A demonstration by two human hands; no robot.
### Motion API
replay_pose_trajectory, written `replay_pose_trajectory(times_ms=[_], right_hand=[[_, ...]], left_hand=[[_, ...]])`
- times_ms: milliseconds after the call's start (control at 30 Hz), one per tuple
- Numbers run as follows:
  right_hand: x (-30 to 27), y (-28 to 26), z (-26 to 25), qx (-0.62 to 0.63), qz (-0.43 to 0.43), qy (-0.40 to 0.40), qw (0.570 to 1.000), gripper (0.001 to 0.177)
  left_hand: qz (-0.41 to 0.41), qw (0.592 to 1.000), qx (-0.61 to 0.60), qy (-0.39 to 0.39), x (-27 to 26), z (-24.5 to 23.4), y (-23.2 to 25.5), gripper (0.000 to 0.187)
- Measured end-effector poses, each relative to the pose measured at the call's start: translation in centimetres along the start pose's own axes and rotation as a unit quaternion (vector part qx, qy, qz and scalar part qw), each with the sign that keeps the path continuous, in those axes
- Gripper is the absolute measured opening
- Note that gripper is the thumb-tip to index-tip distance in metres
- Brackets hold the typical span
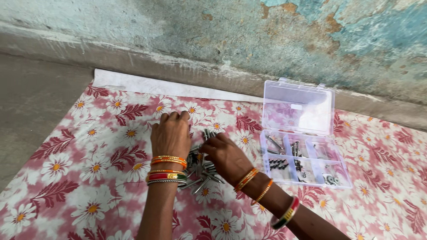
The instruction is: The person sorts a pile of metal screws and bolts on a floral-patterned cloth, picking them up by hand and placing them into compartments of a clear plastic organizer box.
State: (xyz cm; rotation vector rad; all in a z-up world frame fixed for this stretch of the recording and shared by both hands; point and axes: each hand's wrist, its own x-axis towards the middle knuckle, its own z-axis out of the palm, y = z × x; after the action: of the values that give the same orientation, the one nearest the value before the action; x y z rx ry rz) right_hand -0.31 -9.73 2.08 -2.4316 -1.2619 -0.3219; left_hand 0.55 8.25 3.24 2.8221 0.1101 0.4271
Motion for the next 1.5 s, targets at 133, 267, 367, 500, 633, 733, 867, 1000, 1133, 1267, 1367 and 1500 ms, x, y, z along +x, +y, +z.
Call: replay_pose_trajectory(times_ms=[133,267,367,500,633,733,867,1000,1133,1267,1367,1500], right_hand=[[0.8,-0.1,2.4,-0.03,-0.03,-0.033,0.999,0.025],[0.8,0.2,3.6,-0.019,-0.019,-0.039,0.999,0.025],[0.8,0.5,3.9,-0.019,-0.01,-0.051,0.998,0.023],[0.1,0.7,3.8,-0.027,-0.008,-0.033,0.999,0.021],[-0.4,1.0,3.3,0.004,-0.006,-0.044,0.999,0.019],[-0.5,0.6,3.5,-0.002,-0.027,-0.026,0.999,0.025],[-0.3,0.4,3.7,-0.007,-0.041,-0.009,0.999,0.026],[-0.5,0.2,3.4,0.02,0.03,-0.007,0.999,0.023],[-1.1,0.6,3.0,0.043,0.029,-0.012,0.999,0.021],[-0.9,0.3,3.9,0.011,-0.016,-0.027,0.999,0.021],[-0.4,0.6,4.3,-0.011,-0.008,-0.045,0.999,0.019],[-0.4,0.6,4.4,-0.03,-0.027,-0.046,0.998,0.017]], left_hand=[[0.005,1.0,-0.01,0.014,-0.4,-0.1,0.2,0.041],[0.005,1.0,-0.01,0.013,-0.5,-0.1,0.5,0.035],[0.011,1.0,-0.014,0.023,-0.4,0.1,0.7,0.033],[0.014,1.0,-0.024,0.013,-0.6,0.4,0.9,0.029],[0.021,0.999,-0.034,0.011,-0.7,0.6,1.4,0.024],[0.024,0.999,-0.042,0.009,-0.8,0.8,1.6,0.026],[0.023,0.999,-0.045,-0.002,-0.6,1.0,1.4,0.029],[0.028,0.999,-0.028,-0.004,-0.5,1.1,1.3,0.031],[0.034,0.999,-0.037,0.001,-0.8,1.2,1.8,0.031],[0.036,0.999,-0.039,-0.002,-0.8,1.1,1.9,0.027],[0.036,0.999,-0.031,0.003,-0.7,1.2,1.7,0.028],[0.032,0.999,-0.042,-0.002,-0.8,1.1,1.9,0.032]])
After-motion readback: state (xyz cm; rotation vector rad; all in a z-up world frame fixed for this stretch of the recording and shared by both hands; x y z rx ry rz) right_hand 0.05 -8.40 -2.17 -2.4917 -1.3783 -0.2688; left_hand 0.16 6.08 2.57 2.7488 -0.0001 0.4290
